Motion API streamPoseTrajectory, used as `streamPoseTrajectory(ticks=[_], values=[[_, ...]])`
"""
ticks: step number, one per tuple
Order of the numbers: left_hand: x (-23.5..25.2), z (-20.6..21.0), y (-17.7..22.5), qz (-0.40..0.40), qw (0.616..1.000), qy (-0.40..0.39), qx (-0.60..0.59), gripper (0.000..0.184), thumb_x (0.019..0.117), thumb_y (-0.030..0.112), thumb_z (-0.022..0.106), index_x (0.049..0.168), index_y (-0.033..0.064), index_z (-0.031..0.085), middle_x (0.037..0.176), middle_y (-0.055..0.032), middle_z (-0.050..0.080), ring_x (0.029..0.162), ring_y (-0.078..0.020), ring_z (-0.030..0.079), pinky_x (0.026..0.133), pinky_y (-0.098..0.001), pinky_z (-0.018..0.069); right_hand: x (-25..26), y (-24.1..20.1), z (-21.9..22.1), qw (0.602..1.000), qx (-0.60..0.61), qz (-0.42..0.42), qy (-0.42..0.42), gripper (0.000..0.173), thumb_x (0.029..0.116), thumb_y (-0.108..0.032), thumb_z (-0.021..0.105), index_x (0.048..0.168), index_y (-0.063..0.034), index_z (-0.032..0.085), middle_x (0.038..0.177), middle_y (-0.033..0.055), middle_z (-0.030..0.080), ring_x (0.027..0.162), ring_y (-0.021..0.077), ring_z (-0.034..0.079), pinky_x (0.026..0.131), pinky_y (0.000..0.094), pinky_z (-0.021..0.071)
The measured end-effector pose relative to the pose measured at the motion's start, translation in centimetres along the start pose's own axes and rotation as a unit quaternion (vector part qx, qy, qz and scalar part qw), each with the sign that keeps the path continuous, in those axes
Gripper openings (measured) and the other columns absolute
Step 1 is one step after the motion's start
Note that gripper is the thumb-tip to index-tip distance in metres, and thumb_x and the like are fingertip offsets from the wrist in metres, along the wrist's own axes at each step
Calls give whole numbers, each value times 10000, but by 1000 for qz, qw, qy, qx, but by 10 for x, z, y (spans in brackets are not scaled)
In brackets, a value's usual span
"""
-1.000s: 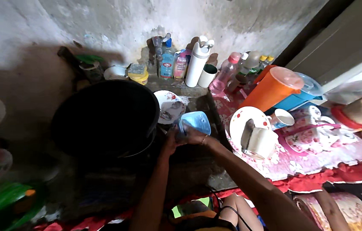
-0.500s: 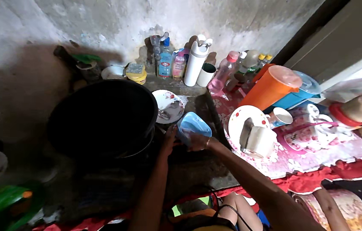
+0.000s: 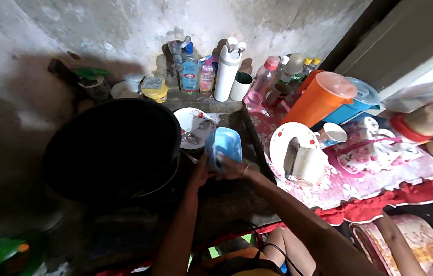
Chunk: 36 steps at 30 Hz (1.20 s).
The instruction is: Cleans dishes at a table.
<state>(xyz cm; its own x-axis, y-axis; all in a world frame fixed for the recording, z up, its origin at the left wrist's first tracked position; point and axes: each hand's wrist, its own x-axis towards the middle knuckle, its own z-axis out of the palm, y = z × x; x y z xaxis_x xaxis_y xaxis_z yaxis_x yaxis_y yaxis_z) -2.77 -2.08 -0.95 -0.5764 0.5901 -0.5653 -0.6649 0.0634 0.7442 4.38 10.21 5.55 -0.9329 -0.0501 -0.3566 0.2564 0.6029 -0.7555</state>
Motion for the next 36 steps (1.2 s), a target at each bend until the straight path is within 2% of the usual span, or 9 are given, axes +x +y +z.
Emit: streamPoseTrajectory(ticks=[4,11,14,17,23,25,27,31,36], values=[[2,-1,1,23,996,50,75,523,1117,395,392,1480,24,455,1409,-272,525,1190,-397,605,902,-566,553,-6,-6,4,979,-167,64,-95,597,933,39,641,1486,103,424,1482,338,466,1395,452,457,1171,546,344],[1,4,2,23,1000,4,-20,508,1132,372,303,1520,52,371,1367,-224,561,1141,-318,632,909,-484,559,18,3,7,973,72,85,204,475,919,-239,760,1255,68,626,1186,242,679,1136,303,649,1027,465,486],[2,2,1,19,1000,22,-10,558,1134,405,256,1493,0,394,1350,-232,565,1129,-301,622,925,-458,540,8,0,-5,995,-92,31,4,658,920,-124,730,1476,82,445,1429,303,536,1345,386,524,1155,512,386],[5,0,0,33,998,47,18,508,1137,351,311,1490,-1,408,1357,-273,549,1101,-346,640,882,-482,563,4,-7,-6,965,-236,70,-93,650,874,9,710,1464,96,451,1445,344,484,1342,479,492,1102,611,396],[-5,6,5,14,1000,5,-14,600,1124,467,186,1525,63,375,1404,-233,539,1171,-350,617,900,-530,551,15,-13,-5,982,-33,101,157,483,936,-307,737,1209,83,653,1180,274,676,1156,372,641,1032,530,474],[-9,8,4,-13,999,-33,5,689,1103,521,76,1554,70,338,1466,-232,501,1266,-366,562,970,-573,504,23,-9,-2,967,94,85,223,417,927,-230,762,1182,80,651,1127,241,684,1078,299,653,988,461,496],[-9,8,2,-19,999,-39,12,688,1103,522,79,1544,66,345,1451,-238,513,1256,-377,572,962,-578,517,24,4,0,973,160,39,161,468,950,-150,723,1337,58,563,1281,223,633,1188,246,610,1063,390,472],[-1,1,-1,13,1000,10,6,558,1129,394,311,1580,67,279,1470,-258,489,1232,-361,589,984,-507,516,6,8,-10,983,-160,42,-77,615,946,-120,706,1464,95,454,1446,317,517,1365,412,499,1158,538,359],[8,-2,-4,106,994,33,-5,497,1107,199,423,1558,20,316,1442,-243,501,1200,-285,589,983,-428,513,-3,-18,-6,980,-119,157,-21,543,985,-141,669,1417,127,480,1397,331,547,1335,428,525,1139,528,388]])
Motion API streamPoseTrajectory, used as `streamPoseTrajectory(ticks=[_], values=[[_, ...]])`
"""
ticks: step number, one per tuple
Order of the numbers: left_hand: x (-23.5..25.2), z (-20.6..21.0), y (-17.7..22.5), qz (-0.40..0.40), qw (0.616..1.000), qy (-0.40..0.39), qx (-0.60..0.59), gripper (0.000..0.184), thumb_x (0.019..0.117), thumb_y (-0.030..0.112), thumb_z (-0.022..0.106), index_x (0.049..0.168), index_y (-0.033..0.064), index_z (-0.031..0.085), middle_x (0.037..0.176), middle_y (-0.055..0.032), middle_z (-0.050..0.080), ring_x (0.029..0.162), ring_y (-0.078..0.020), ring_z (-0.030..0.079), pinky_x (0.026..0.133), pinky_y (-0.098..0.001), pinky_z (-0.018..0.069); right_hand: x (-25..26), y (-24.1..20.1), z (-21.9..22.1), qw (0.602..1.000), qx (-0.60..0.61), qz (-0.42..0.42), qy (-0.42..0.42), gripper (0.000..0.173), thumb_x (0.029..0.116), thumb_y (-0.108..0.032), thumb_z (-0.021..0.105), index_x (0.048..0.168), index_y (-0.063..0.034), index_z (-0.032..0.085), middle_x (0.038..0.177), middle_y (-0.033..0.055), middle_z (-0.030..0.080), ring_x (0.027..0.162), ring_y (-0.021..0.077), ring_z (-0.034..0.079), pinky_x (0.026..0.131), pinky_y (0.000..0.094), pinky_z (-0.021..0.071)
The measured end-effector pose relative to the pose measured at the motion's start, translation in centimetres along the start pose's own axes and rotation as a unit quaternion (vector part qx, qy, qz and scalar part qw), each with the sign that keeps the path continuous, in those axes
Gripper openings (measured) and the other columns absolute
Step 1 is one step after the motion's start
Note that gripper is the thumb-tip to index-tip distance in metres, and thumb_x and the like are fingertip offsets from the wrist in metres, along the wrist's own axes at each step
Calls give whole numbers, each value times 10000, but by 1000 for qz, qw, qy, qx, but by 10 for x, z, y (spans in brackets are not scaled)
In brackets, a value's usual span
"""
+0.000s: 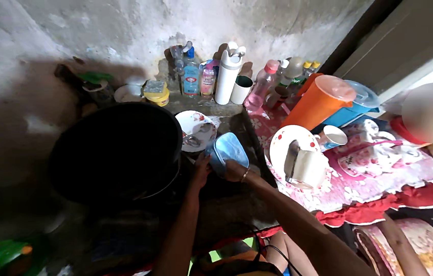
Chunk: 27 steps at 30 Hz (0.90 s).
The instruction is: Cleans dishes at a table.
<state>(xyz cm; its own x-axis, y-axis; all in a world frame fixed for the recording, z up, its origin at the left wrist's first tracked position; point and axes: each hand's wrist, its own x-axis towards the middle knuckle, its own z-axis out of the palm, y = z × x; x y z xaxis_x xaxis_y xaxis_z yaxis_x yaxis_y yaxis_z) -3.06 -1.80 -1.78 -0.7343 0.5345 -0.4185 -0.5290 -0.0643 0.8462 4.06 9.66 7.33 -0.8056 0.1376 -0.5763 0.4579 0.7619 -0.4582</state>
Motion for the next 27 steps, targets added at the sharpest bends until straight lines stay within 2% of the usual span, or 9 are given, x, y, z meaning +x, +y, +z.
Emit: streamPoseTrajectory(ticks=[4,6,9,12,16,19,21,24,27], values=[[-9,4,4,-72,996,-32,-33,498,1126,322,345,1569,94,322,1481,-207,488,1276,-332,556,992,-529,509,27,0,10,920,334,37,200,484,957,-165,729,1332,88,556,1248,247,642,1152,278,621,1032,420,476],[-14,6,9,-103,992,-54,-40,533,1131,405,260,1561,98,327,1496,-207,474,1305,-355,532,1011,-563,488,32,6,17,912,364,-42,186,475,959,-104,707,1361,81,535,1269,219,643,1160,223,627,1036,366,489],[-10,3,6,-96,994,-25,-50,582,1121,465,214,1508,68,393,1362,-205,566,1150,-310,613,918,-498,540,17,11,11,987,42,-153,15,597,941,-119,718,1448,91,485,1449,301,523,1364,370,508,1174,471,370],[0,-3,-1,-62,998,6,-29,514,1131,379,309,1490,31,426,1369,-208,568,1164,-296,608,946,-477,530,12,4,10,989,-98,-88,-64,640,919,-25,681,1508,39,441,1467,323,481,1360,460,485,1118,589,393],[0,0,8,-43,997,4,-58,502,1127,396,266,1436,66,485,1283,-157,631,1117,-255,635,898,-462,545,12,-3,15,989,80,-47,117,543,943,-141,708,1397,100,535,1339,321,605,1286,423,578,1124,538,418],[-10,2,12,-87,991,-43,-92,600,1110,491,207,1495,80,414,1381,-201,573,1202,-341,605,951,-554,527,29,-6,13,923,302,-26,238,415,897,-144,781,1211,88,641,1144,229,690,1084,266,661,999,423,511],[-13,7,13,-100,989,-44,-96,618,1113,493,176,1524,70,362,1405,-223,539,1202,-354,595,951,-549,522,30,-2,11,906,363,-85,203,385,923,-45,725,1253,103,591,1165,212,667,1067,205,643,981,348,514],[-11,3,8,-51,994,-7,-98,629,1117,466,87,1489,47,373,1265,-180,595,1061,-253,630,869,-433,555,16,6,0,982,36,-182,21,620,904,-83,750,1456,58,507,1476,270,524,1399,349,486,1194,470,345],[-6,1,6,-53,995,36,-76,600,1128,446,163,1487,29,403,1302,-194,589,1087,-253,619,900,-427,533,9,4,-1,976,-174,-118,-56,689,878,-22,717,1520,-24,467,1499,307,463,1394,489,433,1117,655,353]])
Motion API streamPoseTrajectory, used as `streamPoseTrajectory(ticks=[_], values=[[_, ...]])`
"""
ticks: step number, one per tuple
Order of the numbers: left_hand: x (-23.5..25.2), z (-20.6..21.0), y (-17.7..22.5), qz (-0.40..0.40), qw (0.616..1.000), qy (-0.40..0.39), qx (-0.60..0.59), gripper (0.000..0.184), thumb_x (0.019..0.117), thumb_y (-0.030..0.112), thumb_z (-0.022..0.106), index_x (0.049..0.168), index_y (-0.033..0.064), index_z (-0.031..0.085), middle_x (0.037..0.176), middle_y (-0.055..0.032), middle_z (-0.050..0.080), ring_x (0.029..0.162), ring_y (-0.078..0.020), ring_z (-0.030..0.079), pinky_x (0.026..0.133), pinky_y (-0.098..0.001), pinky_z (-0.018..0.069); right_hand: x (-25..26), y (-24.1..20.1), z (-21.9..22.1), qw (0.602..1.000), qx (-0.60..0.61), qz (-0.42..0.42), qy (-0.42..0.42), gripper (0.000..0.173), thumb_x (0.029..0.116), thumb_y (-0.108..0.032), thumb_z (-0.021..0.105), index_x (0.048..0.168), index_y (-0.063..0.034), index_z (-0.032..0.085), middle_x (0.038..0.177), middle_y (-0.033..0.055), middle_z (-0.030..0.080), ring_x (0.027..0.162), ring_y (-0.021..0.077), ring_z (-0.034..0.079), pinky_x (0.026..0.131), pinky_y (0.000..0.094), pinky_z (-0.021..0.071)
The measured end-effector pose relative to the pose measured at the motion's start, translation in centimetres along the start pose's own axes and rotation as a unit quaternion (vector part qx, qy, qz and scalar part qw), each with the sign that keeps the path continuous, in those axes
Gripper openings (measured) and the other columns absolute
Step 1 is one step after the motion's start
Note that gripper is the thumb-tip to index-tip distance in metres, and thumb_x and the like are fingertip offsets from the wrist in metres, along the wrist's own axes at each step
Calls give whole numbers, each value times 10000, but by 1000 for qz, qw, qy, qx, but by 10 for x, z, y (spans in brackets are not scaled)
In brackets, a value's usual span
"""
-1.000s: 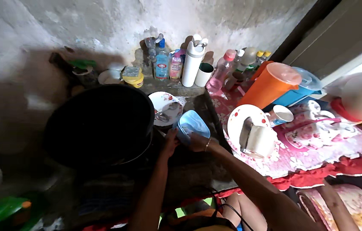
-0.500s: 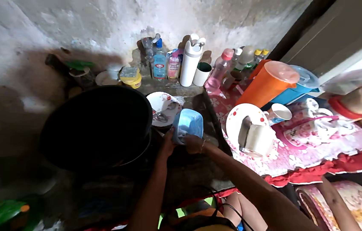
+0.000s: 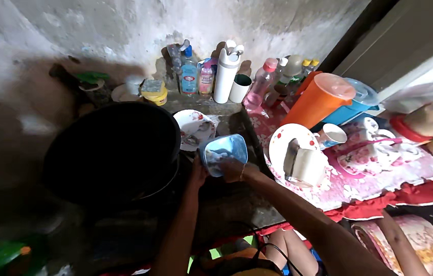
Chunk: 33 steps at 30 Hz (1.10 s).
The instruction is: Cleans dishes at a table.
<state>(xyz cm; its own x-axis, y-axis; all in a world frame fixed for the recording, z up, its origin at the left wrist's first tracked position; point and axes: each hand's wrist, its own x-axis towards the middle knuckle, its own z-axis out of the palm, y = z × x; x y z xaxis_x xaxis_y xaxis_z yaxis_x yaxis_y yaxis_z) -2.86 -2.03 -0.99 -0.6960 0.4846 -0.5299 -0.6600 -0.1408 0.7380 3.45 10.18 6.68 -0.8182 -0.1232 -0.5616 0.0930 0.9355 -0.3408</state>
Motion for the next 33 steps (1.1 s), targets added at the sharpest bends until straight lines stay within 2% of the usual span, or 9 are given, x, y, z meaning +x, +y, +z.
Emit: streamPoseTrajectory(ticks=[3,6,9,15,19,23,28,30,33], values=[[2,4,7,-18,999,22,38,600,1129,447,228,1483,0,415,1319,-247,580,1050,-293,643,872,-431,545,-2,5,4,993,42,10,109,483,957,3,603,1431,67,536,1429,338,530,1360,487,491,1142,591,366],[-3,3,6,-5,1000,-9,17,630,1123,471,219,1524,13,380,1418,-245,535,1221,-329,590,987,-499,506,5,5,2,925,241,44,292,498,931,-244,743,1260,113,632,1227,283,677,1201,362,645,1083,495,466],[-4,2,-1,39,992,-101,-59,647,1095,522,84,1391,107,481,1137,-85,677,1023,-182,674,848,-403,588,10,-10,1,809,482,46,333,425,895,-106,787,1231,84,608,1110,171,689,1013,141,657,939,304,531],[-3,-4,1,-34,993,-75,-79,778,1029,689,86,1345,117,509,1064,-105,670,938,-228,671,762,-457,586,-4,-15,10,997,82,-4,12,581,921,-135,726,1410,88,506,1416,318,531,1323,451,524,1101,612,403],[-7,-3,2,12,989,-92,-118,854,994,713,-14,1366,132,489,1064,-70,684,935,-172,679,779,-395,594,-13,-24,4,980,132,-43,143,448,942,-73,682,1336,117,587,1336,323,608,1283,429,580,1113,543,419],[-7,-7,-3,15,979,-95,-179,836,1013,674,-29,1412,94,422,1158,-131,644,1019,-244,656,813,-451,578,-3,-22,3,810,465,-14,357,461,860,-69,798,1236,115,606,1084,171,708,995,146,680,943,295,546],[-10,-9,0,24,971,-89,-219,879,986,724,-24,1492,123,368,1301,-161,614,1129,-296,636,860,-508,567,9,-7,4,571,694,72,433,384,1126,-274,367,1370,-16,513,1101,123,650,952,147,637,849,337,542],[-13,-8,2,16,974,-58,-220,761,1057,604,1,1530,89,300,1360,-167,558,1161,-261,600,922,-443,535,14,5,14,550,708,85,436,470,1142,-288,251,1456,-3,452,1279,161,607,1113,176,603,961,353,502],[-14,-8,1,17,978,-2,-207,546,1123,378,83,1429,20,359,1195,-147,578,1004,-191,613,858,-351,535,23,30,36,621,638,157,426,458,1144,-224,272,1460,54,454,1389,222,562,1239,226,565,1060,374,451]])
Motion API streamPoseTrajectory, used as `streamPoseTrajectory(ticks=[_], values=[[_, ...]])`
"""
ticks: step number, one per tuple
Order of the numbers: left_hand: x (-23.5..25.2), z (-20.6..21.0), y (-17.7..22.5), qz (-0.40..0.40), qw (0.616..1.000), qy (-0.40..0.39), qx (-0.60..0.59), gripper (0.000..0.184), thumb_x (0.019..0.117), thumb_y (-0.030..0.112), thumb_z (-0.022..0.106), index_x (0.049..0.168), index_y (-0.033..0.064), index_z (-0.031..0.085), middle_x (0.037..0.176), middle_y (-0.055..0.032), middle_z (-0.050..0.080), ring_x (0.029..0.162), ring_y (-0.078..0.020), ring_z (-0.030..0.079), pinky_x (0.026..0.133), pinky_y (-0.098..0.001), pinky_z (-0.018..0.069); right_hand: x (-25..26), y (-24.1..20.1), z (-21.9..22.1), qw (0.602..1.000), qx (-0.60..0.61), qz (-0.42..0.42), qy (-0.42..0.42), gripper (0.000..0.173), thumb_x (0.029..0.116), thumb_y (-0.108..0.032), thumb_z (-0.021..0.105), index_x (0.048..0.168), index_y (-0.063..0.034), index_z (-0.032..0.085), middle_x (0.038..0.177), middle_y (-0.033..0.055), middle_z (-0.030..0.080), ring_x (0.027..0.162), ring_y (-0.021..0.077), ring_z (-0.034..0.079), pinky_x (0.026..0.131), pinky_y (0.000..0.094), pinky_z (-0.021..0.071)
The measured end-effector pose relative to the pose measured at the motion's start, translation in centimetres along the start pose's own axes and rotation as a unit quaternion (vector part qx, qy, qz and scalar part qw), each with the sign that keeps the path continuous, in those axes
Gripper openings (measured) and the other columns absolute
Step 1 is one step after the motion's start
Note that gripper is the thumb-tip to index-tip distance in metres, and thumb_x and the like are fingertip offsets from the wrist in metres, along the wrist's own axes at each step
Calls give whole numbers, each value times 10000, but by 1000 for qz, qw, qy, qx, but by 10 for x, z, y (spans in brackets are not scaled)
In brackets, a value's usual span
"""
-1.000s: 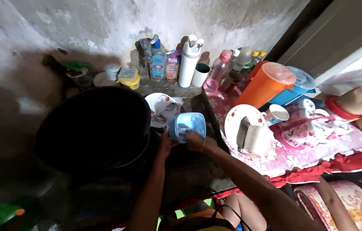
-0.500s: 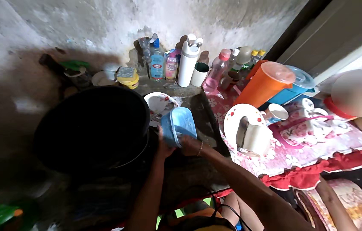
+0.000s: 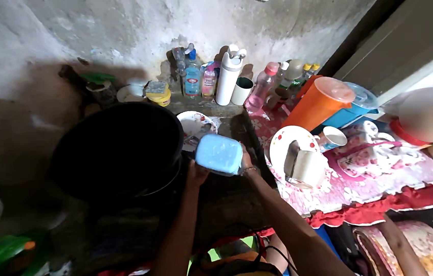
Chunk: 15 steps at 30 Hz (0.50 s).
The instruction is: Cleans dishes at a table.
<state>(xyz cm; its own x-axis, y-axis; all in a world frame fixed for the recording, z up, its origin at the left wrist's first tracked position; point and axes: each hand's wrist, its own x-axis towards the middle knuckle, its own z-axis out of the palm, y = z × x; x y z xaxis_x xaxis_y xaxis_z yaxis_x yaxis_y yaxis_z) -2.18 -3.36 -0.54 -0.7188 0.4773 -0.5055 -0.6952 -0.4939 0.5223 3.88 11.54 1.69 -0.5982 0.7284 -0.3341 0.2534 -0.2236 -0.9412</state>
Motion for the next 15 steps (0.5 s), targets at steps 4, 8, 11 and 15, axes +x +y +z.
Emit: streamPoseTrajectory(ticks=[4,8,11,15], values=[[8,-1,3,48,998,-22,27,434,1136,301,202,1380,39,448,1149,-93,635,992,-135,646,848,-318,560,2,7,-21,978,-203,-34,34,396,1068,-131,537,1366,128,511,1328,300,594,1245,318,579,1093,429,427],[9,3,4,62,998,-19,22,351,1129,209,275,1386,30,434,1160,-98,628,997,-140,652,852,-317,566,-16,8,-28,953,-237,-155,107,457,1015,-186,639,1303,159,555,1234,318,651,1176,376,647,1060,475,476],[12,1,0,74,996,-50,29,286,1083,76,308,1328,37,451,1105,-72,642,965,-136,665,827,-322,580,-34,13,-26,882,-290,-365,68,395,942,-169,673,1131,177,659,1099,323,701,1055,420,702,968,521,546],[11,-2,-10,113,987,-103,49,315,1081,95,236,1280,62,479,994,-6,672,884,-80,671,792,-279,583,-52,6,-1,755,-399,-512,-85,319,925,-276,683,1034,4,790,1063,217,762,1121,458,684,1067,713,396]])
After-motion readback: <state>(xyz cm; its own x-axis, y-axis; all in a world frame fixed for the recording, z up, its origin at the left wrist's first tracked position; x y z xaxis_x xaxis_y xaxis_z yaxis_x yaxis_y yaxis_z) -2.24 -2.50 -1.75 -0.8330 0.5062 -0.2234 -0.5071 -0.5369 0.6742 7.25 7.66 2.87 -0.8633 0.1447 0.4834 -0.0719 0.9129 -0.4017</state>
